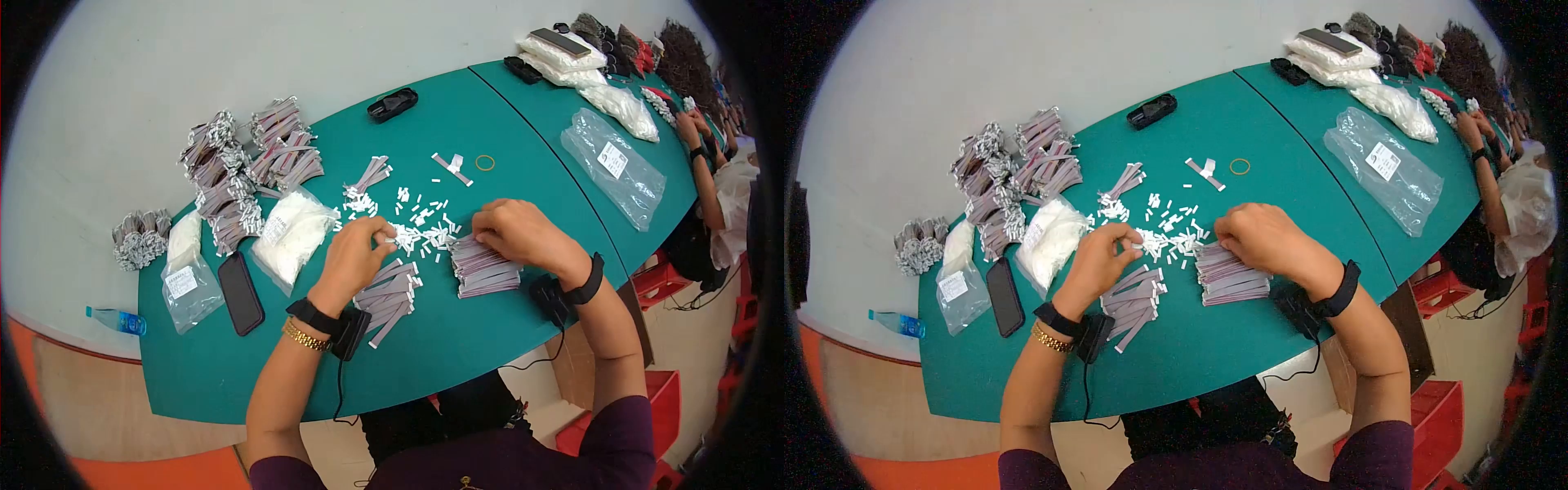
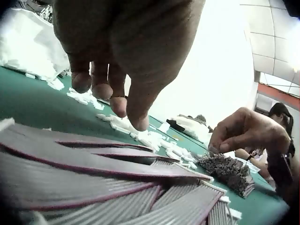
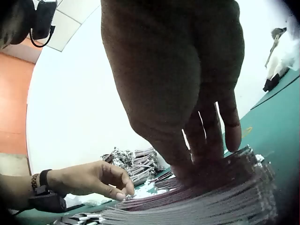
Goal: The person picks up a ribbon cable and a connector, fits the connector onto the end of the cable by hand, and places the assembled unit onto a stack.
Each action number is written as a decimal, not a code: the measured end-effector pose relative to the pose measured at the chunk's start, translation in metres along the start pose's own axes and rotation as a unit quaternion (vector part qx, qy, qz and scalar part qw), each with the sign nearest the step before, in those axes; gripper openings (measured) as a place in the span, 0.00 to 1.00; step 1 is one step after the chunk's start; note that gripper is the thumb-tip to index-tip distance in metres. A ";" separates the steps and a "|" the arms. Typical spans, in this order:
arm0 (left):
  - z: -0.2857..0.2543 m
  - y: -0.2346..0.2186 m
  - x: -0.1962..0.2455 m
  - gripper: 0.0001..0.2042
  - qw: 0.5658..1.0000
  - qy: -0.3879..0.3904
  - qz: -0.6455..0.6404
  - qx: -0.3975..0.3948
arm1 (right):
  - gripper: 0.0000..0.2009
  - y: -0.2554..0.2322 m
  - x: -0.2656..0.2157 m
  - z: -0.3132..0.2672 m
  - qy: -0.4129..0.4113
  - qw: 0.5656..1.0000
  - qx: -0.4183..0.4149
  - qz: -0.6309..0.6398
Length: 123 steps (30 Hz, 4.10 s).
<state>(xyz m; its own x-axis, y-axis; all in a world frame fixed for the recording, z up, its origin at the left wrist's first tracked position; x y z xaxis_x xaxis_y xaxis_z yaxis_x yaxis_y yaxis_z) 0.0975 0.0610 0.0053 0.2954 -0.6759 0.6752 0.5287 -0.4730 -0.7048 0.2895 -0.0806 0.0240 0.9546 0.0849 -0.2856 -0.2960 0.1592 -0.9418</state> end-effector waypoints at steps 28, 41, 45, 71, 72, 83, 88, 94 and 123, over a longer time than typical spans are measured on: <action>-0.024 -0.004 0.024 0.05 0.867 -0.112 -0.486 -0.020 | 0.06 -0.008 -0.031 0.022 0.095 0.831 -0.035 0.547; -0.057 -0.022 0.003 0.05 0.824 -0.110 -0.544 0.114 | 0.03 0.042 -0.100 0.060 0.064 0.791 -0.052 0.606; -0.062 -0.020 -0.003 0.03 0.831 -0.114 -0.527 0.140 | 0.03 0.052 -0.102 0.061 0.071 0.790 -0.070 0.605; -0.067 -0.010 0.001 0.05 0.765 -0.127 -0.617 0.135 | 0.04 0.058 -0.112 0.040 0.063 0.818 0.049 0.569; -0.067 -0.011 0.002 0.05 0.767 -0.124 -0.615 0.135 | 0.04 0.059 -0.111 0.041 0.062 0.811 0.037 0.580; -0.068 -0.019 0.007 0.02 0.857 -0.049 -0.481 0.181 | 0.04 0.056 -0.111 0.043 0.071 0.794 -0.034 0.603; -0.067 -0.022 0.011 0.03 0.853 -0.045 -0.487 0.179 | 0.04 0.059 -0.112 0.043 0.063 0.778 -0.026 0.624; -0.067 -0.026 0.011 0.03 0.888 -0.002 -0.425 0.177 | 0.04 0.063 -0.111 0.042 0.063 0.777 -0.022 0.626; -0.066 -0.025 0.007 0.05 0.820 -0.076 -0.552 0.126 | 0.04 0.060 -0.113 0.042 0.050 0.788 -0.049 0.611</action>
<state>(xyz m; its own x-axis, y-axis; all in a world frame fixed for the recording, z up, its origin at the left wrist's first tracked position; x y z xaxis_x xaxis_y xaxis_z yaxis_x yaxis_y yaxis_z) 0.0339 0.0313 0.0136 -0.3885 0.1747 0.9047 0.6827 -0.6048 0.4100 0.1628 -0.0394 0.0069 -0.0424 0.0378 -0.9984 -0.9975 -0.0588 0.0401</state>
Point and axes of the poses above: each hand's wrist, its own z-axis towards the middle knuckle, its own y-axis out of the palm, x = y × z, the point moved 4 cm from there along z, towards the middle knuckle, and after that the axes turned 8 degrees about -z, right-handed, at the moved point
